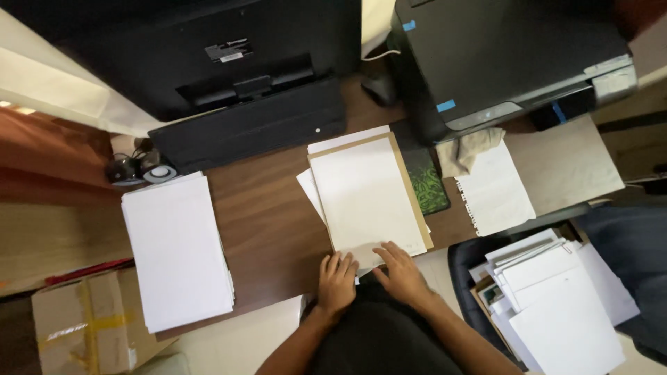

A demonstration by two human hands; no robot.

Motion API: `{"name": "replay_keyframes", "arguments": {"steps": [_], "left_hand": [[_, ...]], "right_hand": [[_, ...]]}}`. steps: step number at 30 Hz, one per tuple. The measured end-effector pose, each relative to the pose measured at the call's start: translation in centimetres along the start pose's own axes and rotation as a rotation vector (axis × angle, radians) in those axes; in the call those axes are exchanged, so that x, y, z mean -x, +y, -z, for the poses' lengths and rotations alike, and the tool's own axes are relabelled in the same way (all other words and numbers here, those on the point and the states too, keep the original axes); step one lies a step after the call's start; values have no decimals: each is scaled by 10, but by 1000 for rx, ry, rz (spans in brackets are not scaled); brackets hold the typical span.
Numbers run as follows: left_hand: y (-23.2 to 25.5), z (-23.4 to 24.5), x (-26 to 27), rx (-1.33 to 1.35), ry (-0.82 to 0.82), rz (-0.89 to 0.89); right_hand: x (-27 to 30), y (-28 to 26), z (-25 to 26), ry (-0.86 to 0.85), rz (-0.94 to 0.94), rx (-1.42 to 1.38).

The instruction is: The person sorts through a stack of white papers on a wooden desk, flipping through them and separating them into different piles. They also handle a brown folder, placing it on top of a stack of papers.

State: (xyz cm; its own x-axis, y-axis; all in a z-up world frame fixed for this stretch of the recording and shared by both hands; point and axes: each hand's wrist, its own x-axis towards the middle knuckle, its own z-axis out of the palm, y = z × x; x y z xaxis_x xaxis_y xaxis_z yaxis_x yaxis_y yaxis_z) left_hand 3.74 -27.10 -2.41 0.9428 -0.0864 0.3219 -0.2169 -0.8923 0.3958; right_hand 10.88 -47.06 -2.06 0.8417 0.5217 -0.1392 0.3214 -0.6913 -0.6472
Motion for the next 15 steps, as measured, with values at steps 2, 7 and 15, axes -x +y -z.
{"name": "replay_keyframes", "arguments": {"steps": [2,7,15], "left_hand": [[6,-1,3,24,18,35],[8,2,3,110,107,90],[19,27,-11,306,197,217]], "right_hand": [[1,1,7,-39,18,58],[-12,-6,20,-165,115,139],[-25,11,8,-246,187,249]]}}
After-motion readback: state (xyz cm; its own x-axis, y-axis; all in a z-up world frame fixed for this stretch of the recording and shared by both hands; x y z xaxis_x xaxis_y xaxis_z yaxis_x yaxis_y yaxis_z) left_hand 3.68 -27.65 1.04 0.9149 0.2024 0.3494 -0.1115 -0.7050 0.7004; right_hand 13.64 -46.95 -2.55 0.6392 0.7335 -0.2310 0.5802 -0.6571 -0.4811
